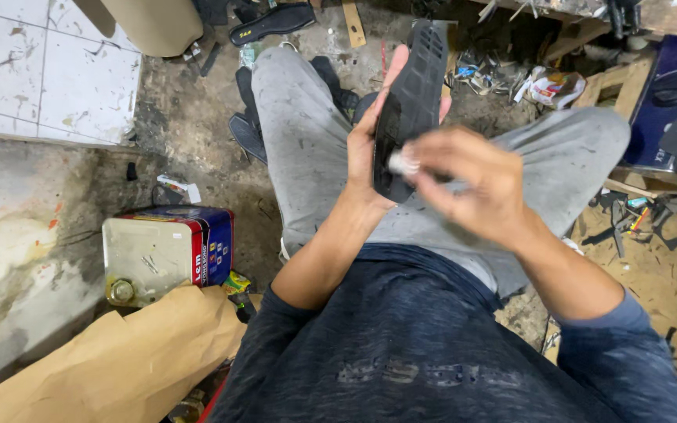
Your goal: The person sits on the floor and cleans the soles of several black slip-on shoes. They pick up each shoe, wipe the sole with a white cloth, and place it aside. The person repeats this process for multiple shoes.
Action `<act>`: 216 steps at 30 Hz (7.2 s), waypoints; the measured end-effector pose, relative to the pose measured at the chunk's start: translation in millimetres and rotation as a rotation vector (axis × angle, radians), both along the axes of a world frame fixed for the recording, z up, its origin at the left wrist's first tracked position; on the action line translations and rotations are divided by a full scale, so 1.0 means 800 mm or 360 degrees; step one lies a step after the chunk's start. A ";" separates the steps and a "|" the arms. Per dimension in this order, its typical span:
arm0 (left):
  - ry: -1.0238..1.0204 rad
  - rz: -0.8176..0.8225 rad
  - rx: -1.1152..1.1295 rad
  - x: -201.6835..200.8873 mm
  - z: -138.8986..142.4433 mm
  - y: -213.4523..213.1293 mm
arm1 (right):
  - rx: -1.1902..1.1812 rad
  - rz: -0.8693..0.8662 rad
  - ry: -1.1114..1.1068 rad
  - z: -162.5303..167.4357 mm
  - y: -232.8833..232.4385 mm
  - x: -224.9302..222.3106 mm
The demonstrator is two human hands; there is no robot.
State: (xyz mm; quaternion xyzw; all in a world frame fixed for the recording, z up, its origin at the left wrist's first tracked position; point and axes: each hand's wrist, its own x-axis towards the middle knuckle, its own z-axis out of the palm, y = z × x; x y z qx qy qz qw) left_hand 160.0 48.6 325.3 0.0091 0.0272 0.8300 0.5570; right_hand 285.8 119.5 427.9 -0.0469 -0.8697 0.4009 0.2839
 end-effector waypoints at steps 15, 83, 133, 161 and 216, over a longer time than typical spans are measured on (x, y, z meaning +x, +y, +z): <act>0.0013 -0.0008 0.0101 -0.003 -0.031 0.011 | 0.0026 0.0203 0.0056 0.000 0.004 0.001; 0.0651 -0.0314 -0.0143 0.000 0.074 -0.041 | -0.0652 -0.0609 0.0404 -0.018 0.034 -0.008; 0.0405 0.0221 -0.0274 -0.040 0.000 0.004 | -0.0120 0.0024 0.0063 -0.003 -0.032 0.003; 0.0322 0.0013 -0.0138 -0.064 0.009 -0.019 | -0.0025 0.0059 0.0110 -0.013 -0.015 0.007; 0.0566 -0.0345 -0.0099 -0.048 0.051 -0.078 | 0.0378 -0.0377 0.0192 -0.013 0.041 0.010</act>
